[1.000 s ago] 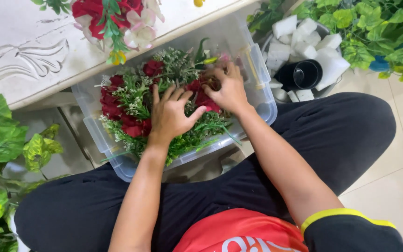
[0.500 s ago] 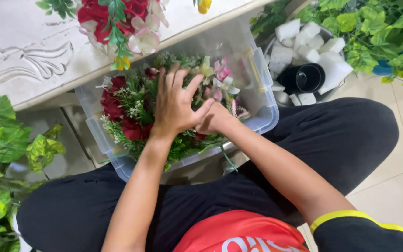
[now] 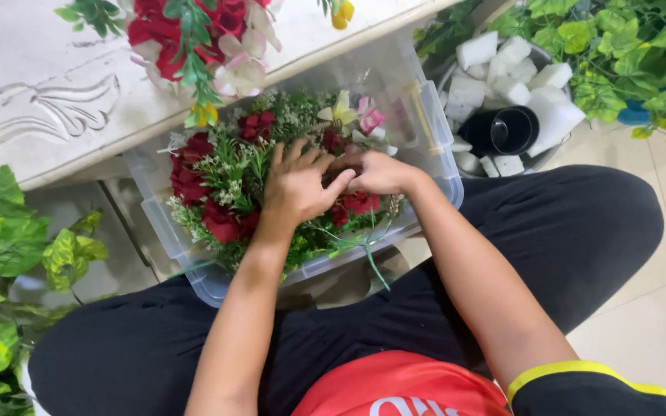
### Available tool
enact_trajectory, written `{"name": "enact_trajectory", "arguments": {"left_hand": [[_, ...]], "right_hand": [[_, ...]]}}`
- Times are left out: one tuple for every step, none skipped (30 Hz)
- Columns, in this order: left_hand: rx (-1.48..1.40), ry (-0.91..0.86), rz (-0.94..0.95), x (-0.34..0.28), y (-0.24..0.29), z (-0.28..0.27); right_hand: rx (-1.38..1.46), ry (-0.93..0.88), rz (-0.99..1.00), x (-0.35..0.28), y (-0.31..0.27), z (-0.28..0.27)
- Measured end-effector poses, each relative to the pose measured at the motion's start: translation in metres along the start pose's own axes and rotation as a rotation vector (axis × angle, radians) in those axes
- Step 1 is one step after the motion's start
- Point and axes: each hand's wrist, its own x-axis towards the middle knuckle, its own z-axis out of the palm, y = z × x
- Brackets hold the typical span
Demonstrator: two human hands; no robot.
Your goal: The person is selecting artificial flowers from a storage bin and arranging them on a small table to create a bouquet.
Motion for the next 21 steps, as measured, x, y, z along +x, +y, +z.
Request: {"name": "enact_trajectory", "arguments": {"left_hand": [[0.001, 0.001, -0.001, 0.000, -0.001, 0.004], [0.004, 0.071, 0.010, 0.001, -0.002, 0.008], [0.003, 0.137, 0.019, 0.000, -0.002, 0.015], [0.000, 0.135, 0.015, 0.000, -0.001, 0.017], [-0.015, 0.087, 0.009, 0.001, -0.001, 0.019], [-0.029, 0.040, 0.003, 0.003, -0.001, 0.020], [-0.030, 0.040, 0.002, 0.004, 0.001, 0.018], [0.001, -0.091, -0.020, 0.007, 0.003, 0.015], [0.032, -0.223, -0.044, 0.008, 0.005, 0.012], [0.031, -0.223, -0.048, 0.008, 0.006, 0.013], [0.058, -0.231, -0.029, 0.008, 0.007, 0.013], [0.086, -0.239, -0.010, 0.009, 0.008, 0.012], [0.086, -0.235, -0.010, 0.010, 0.008, 0.014], [0.074, -0.195, -0.003, 0.011, 0.008, 0.015], [0.060, -0.159, 0.002, 0.011, 0.007, 0.017], [0.058, -0.158, -0.002, 0.013, 0.005, 0.021], [0.059, -0.121, 0.022, 0.015, 0.002, 0.025], [0.059, -0.083, 0.045, 0.017, 0.000, 0.029], [0.059, -0.081, 0.045, 0.018, 0.000, 0.031], [0.061, -0.072, 0.054, 0.018, -0.001, 0.032], [0.063, -0.061, 0.062, 0.019, -0.001, 0.034]], "right_hand": [[-0.001, 0.000, -0.002, 0.008, 0.005, -0.001], [0.058, 0.098, 0.043, 0.015, 0.011, -0.002], [0.118, 0.193, 0.092, 0.022, 0.018, -0.001], [0.117, 0.188, 0.094, 0.035, 0.039, 0.004], [0.067, 0.321, 0.157, 0.049, 0.059, 0.008], [0.016, 0.454, 0.218, 0.063, 0.079, 0.012], [0.016, 0.453, 0.217, 0.072, 0.089, 0.011], [0.005, 0.483, 0.272, 0.081, 0.099, 0.011], [-0.005, 0.512, 0.327, 0.089, 0.109, 0.010], [-0.006, 0.508, 0.326, 0.096, 0.116, 0.012], [-0.119, 0.495, 0.362, 0.103, 0.123, 0.012], [-0.233, 0.481, 0.397, 0.110, 0.129, 0.012], [-0.235, 0.483, 0.395, 0.106, 0.120, 0.012], [-0.290, 0.501, 0.364, 0.103, 0.110, 0.012], [-0.345, 0.513, 0.333, 0.099, 0.101, 0.013], [-0.347, 0.511, 0.331, 0.104, 0.102, 0.011], [-0.313, 0.502, 0.321, 0.108, 0.102, 0.009], [-0.278, 0.493, 0.311, 0.112, 0.103, 0.007], [-0.279, 0.494, 0.310, 0.119, 0.111, 0.007], [-0.265, 0.430, 0.312, 0.126, 0.120, 0.008], [-0.253, 0.367, 0.312, 0.132, 0.127, 0.008]]}}
